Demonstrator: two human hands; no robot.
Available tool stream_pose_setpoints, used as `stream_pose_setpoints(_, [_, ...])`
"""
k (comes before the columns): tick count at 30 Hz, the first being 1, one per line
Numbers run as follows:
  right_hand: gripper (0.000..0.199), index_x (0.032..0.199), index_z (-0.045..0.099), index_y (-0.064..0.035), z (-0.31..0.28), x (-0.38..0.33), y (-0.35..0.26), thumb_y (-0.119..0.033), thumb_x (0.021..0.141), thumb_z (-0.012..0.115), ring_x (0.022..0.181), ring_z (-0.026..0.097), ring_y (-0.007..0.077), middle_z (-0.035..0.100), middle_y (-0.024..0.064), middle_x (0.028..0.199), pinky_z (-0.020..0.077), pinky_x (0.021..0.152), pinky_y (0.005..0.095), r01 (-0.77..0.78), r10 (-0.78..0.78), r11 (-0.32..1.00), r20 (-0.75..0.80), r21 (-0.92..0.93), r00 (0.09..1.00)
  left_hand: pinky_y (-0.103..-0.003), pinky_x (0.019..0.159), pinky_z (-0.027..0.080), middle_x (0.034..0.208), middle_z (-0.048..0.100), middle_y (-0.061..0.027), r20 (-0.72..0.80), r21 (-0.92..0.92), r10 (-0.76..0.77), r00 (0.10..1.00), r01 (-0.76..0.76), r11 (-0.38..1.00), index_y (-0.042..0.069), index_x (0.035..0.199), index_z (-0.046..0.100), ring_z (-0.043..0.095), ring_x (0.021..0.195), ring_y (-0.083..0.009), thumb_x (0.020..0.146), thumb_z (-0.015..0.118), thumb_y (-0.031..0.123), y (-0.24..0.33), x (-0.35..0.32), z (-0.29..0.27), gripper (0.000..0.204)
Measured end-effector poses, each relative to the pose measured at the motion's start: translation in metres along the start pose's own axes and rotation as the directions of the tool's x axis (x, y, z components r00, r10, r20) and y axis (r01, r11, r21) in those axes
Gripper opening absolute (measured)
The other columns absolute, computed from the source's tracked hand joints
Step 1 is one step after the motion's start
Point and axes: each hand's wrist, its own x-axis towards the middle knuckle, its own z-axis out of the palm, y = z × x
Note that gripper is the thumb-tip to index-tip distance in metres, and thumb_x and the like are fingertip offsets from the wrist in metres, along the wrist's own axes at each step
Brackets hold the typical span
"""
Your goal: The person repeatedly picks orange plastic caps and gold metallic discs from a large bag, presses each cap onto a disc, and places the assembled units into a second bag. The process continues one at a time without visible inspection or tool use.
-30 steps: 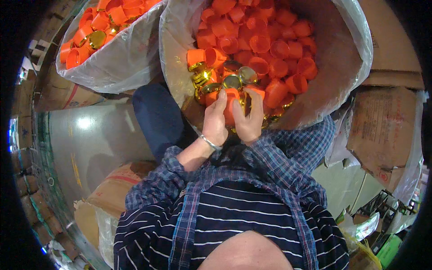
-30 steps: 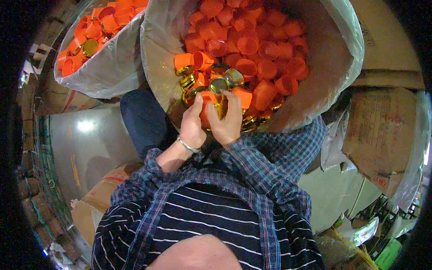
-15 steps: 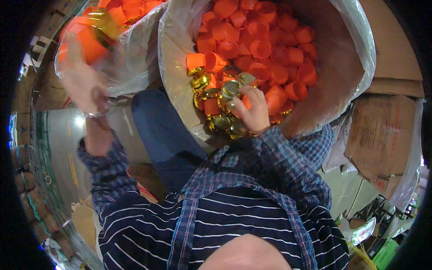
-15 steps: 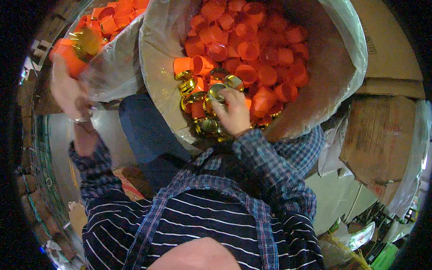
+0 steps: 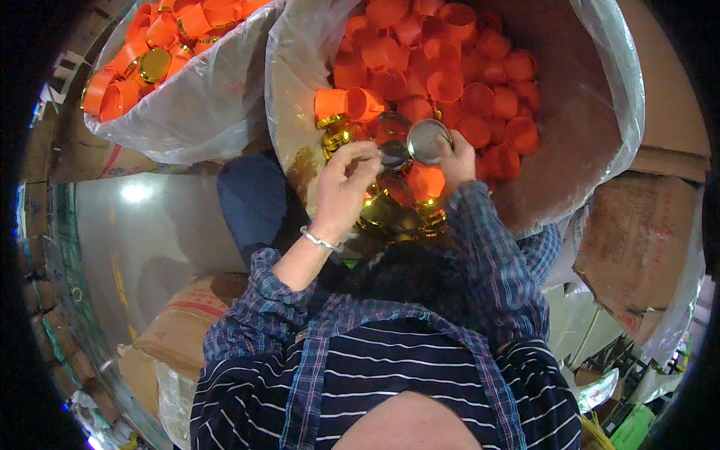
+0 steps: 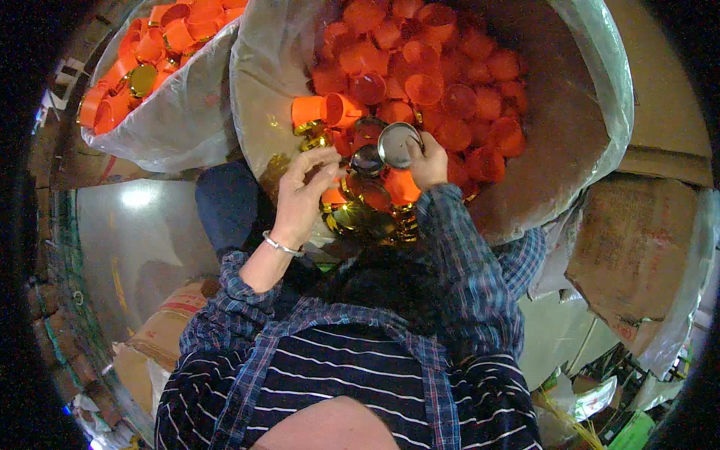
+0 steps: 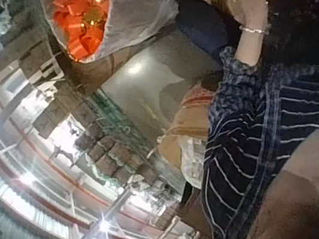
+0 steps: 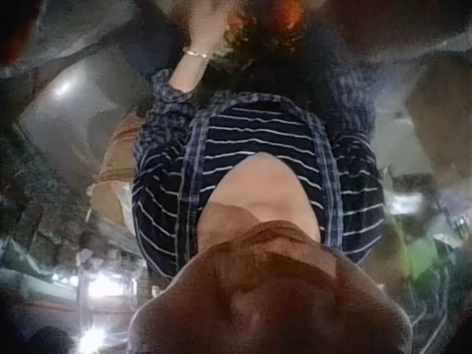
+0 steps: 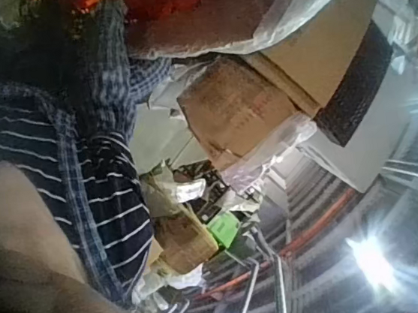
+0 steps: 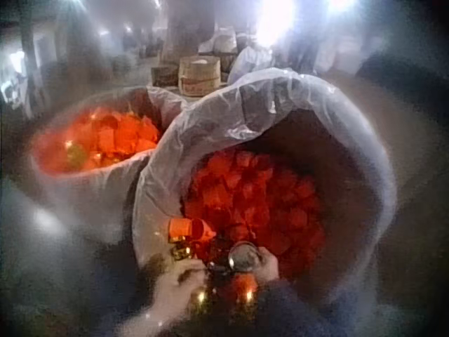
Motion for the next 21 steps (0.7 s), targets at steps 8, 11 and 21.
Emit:
stream_pose_setpoints(8, [0.039, 0.134, 0.054, 0.0004, -0.023, -0.113, -0.107, -0.016, 0.099, 0.058, 0.104, 0.063, 0.019, 0.065, 0.0094, 0.119, 0.0508, 0.092, 0.0338, -0.379, 0.305, 0.317, 0.285, 0.869, 0.909, -0.032, 0.095, 0.05, 0.118, 0.065, -0.0046, 0.436, -0.37, -0.216, 0.874, 0.392, 0.842, 0.003, 0.123, 0.061, 0.064, 0.105, -0.0147, 0.097, 0.066, 0.027, -0.017, -0.028, 0.015, 0.036])
stream_pose_setpoints(11, [0.029, 0.123, 0.059, -0.0009, -0.024, -0.109, -0.11, -0.015, 0.098, 0.06, 0.095, 0.063, 0.0174, 0.065, 0.0071, 0.112, 0.0515, 0.086, 0.0323, -0.221, 0.39, 0.545, -0.011, 0.809, 0.921, -0.031, 0.093, 0.052, 0.116, 0.067, -0.0064, 0.344, -0.512, -0.225, 0.912, 0.383, 0.769, 0.002, 0.122, 0.061, 0.066, 0.102, -0.0146, 0.094, 0.07, 0.026, -0.017, -0.04, 0.022, 0.038])
stream_pose_setpoints(21, [0.056, 0.118, 0.048, -0.0004, 0.001, -0.13, -0.13, -0.018, 0.075, 0.079, 0.121, 0.053, 0.0367, 0.052, 0.0234, 0.134, 0.0448, 0.1, 0.0416, 0.53, -0.53, 0.848, -0.032, -0.008, 0.847, -0.03, 0.09, 0.051, 0.11, 0.067, -0.0052, 0.09, -0.493, -0.226, 0.97, 0.241, 0.836, 0.001, 0.121, 0.059, 0.064, 0.097, -0.0144, 0.096, 0.067, 0.034, 0.001, -0.053, 0.031, 0.043])
